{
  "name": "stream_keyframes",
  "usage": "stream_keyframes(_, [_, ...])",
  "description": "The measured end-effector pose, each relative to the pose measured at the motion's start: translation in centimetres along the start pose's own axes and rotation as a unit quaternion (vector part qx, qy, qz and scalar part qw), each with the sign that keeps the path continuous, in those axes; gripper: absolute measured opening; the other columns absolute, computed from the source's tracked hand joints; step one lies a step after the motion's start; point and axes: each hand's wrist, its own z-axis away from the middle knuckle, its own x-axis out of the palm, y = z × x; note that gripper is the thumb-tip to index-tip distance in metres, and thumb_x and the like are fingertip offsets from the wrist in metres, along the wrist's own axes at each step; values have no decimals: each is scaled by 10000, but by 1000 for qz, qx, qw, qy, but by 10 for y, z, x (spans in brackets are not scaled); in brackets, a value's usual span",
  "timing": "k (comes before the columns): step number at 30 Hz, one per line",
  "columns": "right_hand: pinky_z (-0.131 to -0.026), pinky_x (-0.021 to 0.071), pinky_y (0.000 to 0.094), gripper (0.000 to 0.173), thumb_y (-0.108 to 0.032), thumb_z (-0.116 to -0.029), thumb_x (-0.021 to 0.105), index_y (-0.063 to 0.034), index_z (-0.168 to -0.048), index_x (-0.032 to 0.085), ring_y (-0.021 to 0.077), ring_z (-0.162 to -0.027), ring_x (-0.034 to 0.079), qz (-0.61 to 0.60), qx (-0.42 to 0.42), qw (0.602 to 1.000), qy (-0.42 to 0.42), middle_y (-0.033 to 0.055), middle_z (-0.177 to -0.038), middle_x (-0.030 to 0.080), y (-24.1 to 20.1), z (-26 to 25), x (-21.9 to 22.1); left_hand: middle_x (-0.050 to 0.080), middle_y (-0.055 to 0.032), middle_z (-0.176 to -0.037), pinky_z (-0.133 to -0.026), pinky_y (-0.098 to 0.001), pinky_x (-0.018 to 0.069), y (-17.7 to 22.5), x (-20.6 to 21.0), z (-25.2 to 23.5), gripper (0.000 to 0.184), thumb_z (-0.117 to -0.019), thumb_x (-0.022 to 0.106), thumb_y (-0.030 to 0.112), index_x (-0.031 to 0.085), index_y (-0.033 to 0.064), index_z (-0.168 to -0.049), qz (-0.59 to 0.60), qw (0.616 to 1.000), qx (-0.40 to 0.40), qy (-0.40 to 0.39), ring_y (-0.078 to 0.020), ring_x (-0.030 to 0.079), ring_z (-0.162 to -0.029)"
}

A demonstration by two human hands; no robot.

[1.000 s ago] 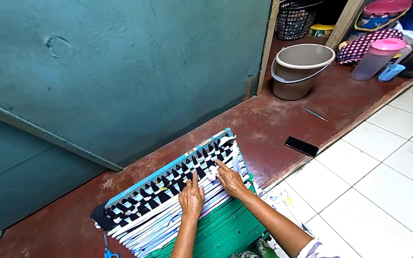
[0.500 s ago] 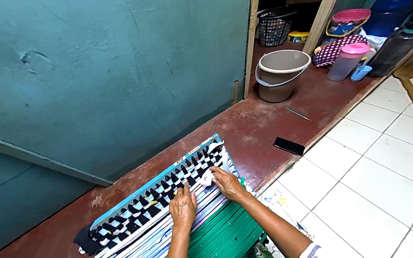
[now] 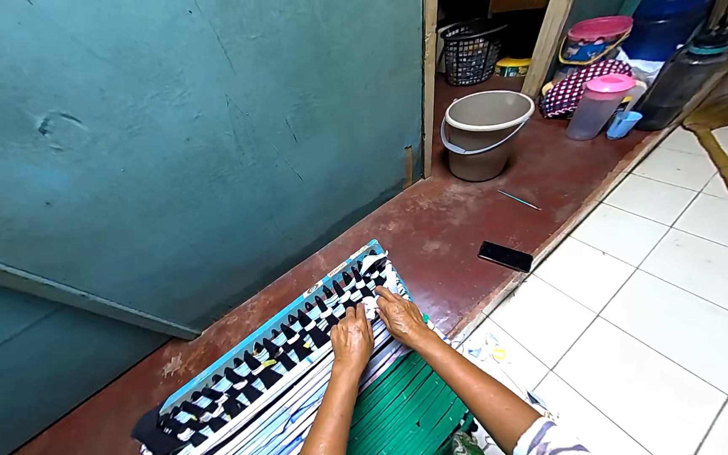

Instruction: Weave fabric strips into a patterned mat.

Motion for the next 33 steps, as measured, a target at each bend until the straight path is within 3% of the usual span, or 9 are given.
stream_keyframes(3, [-1020,488,497,326,-129,-1079,418,63,-1196,653,381,-1263,599,-4,3,1000,-27,155,-1613,410,1,-3,1,643,-226,-1306,-905,-538,529,2,-7,-8,504,-1083,425,257,416,110,-1565,-24,995,-46,-84,-408,678,-1084])
stream_keyframes(6, [-1028,484,487,312,-122,-1076,425,65,-1173,655,381,-1283,584,-8,-7,1000,-23,151,-1630,385,2,-6,2,671,-223,-1264,-933,-539,514,0,-9,-12,568,-1084,422,301,316,133,-1616,-11,994,-60,-94,-404,676,-1099])
stream_keyframes(12, [-1016,484,498,303,-124,-1063,457,54,-1169,678,401,-1304,553,-6,-23,1000,10,153,-1593,442,3,-11,3,692,-231,-1205,-819,-558,551,-12,12,-7,602,-1046,519,294,367,89,-1591,32,999,-36,6,-420,715,-925])
stream_keyframes(15, [-1006,495,506,294,-115,-1052,474,53,-1163,689,410,-1294,563,6,-30,999,25,162,-1571,470,6,-10,2,662,-228,-1273,-872,-559,534,-12,6,-8,610,-1061,491,294,313,119,-1617,43,998,-29,-38,-420,699,-997])
stream_keyframes(17, [-989,510,527,273,-102,-1033,506,65,-1123,702,422,-1262,594,8,-52,998,46,197,-1519,519,3,-9,2,669,-231,-1264,-897,-580,524,-19,0,-2,577,-1056,503,276,368,133,-1598,92,995,-17,-35,-427,688,-1046])
stream_keyframes(22, [-884,570,537,203,-66,-979,566,81,-954,705,413,-1144,679,-10,-185,977,104,236,-1352,639,-18,2,14,731,-226,-1102,-754,-596,571,-52,17,41,394,-960,598,91,651,-8,-1338,198,959,-12,201,-416,733,-908])
stream_keyframes(27, [-953,547,516,248,-96,-1020,532,75,-1036,710,384,-1201,659,-22,-250,968,-26,203,-1423,607,-47,-2,34,717,-236,-1143,-759,-607,556,-88,14,80,429,-991,561,125,606,25,-1406,137,968,-146,150,-441,723,-908])
stream_keyframes(31, [-901,567,500,232,-90,-1013,541,73,-990,705,386,-1137,686,-18,-267,963,-29,208,-1414,611,-63,-6,53,725,-236,-1065,-724,-587,554,-106,12,91,455,-1013,549,167,578,117,-1464,85,971,-190,120,-437,720,-854])
stream_keyframes(33, [-857,581,503,222,-86,-1003,553,72,-963,704,394,-1076,705,-10,-264,965,-2,222,-1357,640,-66,-6,58,729,-242,-986,-683,-579,555,-111,19,96,397,-1001,561,157,652,92,-1382,76,973,-170,136,-441,720,-803])
